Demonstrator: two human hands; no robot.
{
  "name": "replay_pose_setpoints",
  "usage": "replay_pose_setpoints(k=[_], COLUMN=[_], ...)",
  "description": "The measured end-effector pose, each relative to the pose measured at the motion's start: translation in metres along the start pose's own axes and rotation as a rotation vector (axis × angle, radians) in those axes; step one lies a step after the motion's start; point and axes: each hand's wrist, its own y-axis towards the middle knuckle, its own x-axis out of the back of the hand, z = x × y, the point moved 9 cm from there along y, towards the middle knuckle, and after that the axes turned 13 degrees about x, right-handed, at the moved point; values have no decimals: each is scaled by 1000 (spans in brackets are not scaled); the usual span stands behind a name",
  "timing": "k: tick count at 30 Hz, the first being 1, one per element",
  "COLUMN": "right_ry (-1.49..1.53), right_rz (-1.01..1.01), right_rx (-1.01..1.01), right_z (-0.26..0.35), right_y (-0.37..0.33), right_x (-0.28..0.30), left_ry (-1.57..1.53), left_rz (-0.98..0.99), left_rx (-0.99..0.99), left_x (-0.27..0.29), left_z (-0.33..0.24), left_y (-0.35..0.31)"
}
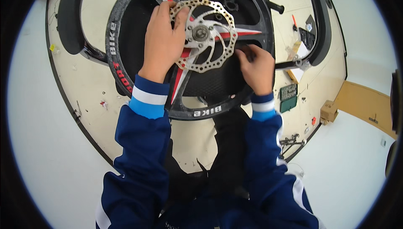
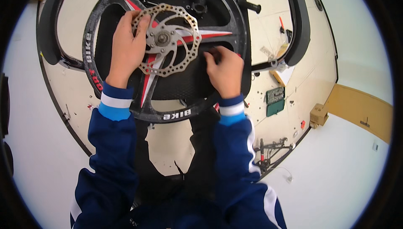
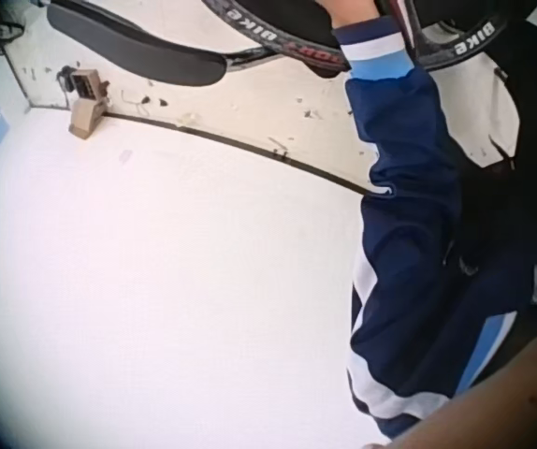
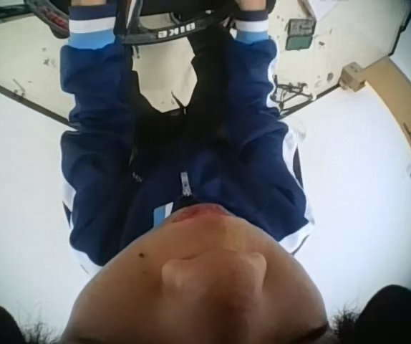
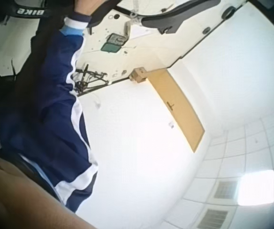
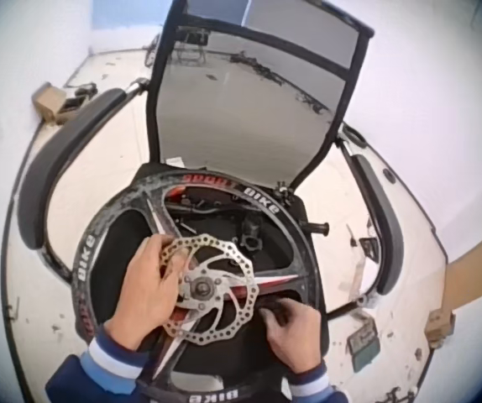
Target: The person uses an Allen key to tighten bolts on a bicycle brake disc rotor mounted on a wheel rim. They repeatedly rotate the disc and tighten each bolt in sequence.
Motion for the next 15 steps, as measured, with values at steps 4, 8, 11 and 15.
replay_pose_setpoints(k=[4,8,11,15], right_ry=[548,694,607,448], right_rz=[-178,-147,-79,-5], right_rx=[-172,-69,-87,8], right_z=[19,54,57,63], right_y=[6,25,26,26], right_x=[25,-5,-10,-16], left_ry=[-9,-56,-16,5], left_rz=[-28,-61,-96,-110], left_rx=[57,59,-12,-37], left_x=[9,4,-1,2], left_z=[-3,-3,-6,-2], left_y=[4,2,2,0])
